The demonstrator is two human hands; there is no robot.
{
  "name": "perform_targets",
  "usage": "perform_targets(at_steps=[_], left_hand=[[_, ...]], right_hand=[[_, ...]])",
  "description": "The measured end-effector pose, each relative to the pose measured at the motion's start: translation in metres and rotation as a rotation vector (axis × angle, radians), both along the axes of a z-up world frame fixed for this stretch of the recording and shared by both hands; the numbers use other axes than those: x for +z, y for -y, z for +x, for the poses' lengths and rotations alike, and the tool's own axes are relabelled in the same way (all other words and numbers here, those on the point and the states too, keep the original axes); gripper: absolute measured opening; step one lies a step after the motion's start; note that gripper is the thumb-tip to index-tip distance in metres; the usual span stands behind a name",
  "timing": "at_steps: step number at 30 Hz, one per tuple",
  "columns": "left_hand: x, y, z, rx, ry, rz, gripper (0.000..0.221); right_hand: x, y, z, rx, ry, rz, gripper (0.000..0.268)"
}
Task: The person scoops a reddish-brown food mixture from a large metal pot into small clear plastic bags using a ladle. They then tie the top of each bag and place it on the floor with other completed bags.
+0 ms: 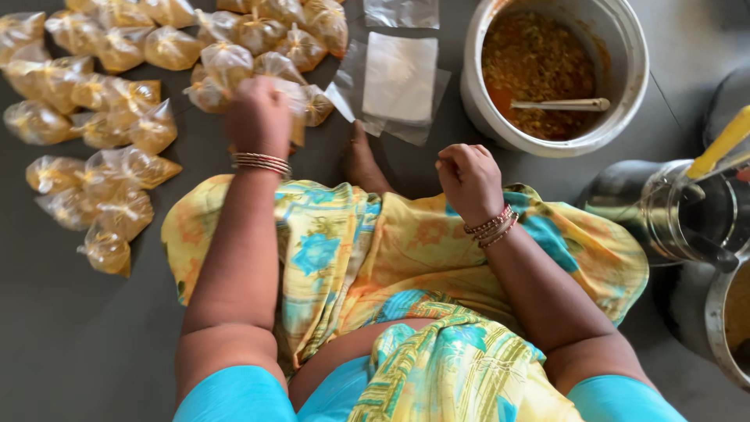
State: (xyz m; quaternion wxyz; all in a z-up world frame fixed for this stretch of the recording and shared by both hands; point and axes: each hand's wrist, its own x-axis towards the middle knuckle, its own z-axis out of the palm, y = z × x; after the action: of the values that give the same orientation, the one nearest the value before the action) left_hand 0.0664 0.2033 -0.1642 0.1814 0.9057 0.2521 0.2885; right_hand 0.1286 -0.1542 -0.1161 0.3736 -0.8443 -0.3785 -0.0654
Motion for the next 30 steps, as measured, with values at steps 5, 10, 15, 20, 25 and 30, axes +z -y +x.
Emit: perform_targets(at_steps=[5,10,15,20,25,30], left_hand=[[-0.007,-0.016,0.019,0.086,0.052,-0.003,0.004],[-0.053,0.050,0.063,-0.330,-0.081,0.062,0.013],[-0.087,0.065,0.084,-0.284,-0.436,0.421,0.016],[-0.086,0.053,0.077,-0.452,-0.403,0.334,0.016],[-0.043,0.054,0.077,-0.397,0.114,-0.117,0.008],[-0.005,0.086,0.040,-0.493,0.296,-1.375,0.004]], right_hand=[[-0.013,-0.002,0.007,-0.031,-0.049,-0.152,0.009],[-0.031,-0.011,0.006,-0.022,-0.135,-0.348,0.010],[-0.045,-0.012,0.006,-0.008,-0.174,-0.396,0.010],[-0.052,-0.013,0.007,0.032,-0.180,-0.377,0.011],[-0.053,-0.010,0.009,0.038,-0.174,-0.287,0.010],[-0.059,-0.010,0.019,-0.102,-0.675,0.084,0.048]])
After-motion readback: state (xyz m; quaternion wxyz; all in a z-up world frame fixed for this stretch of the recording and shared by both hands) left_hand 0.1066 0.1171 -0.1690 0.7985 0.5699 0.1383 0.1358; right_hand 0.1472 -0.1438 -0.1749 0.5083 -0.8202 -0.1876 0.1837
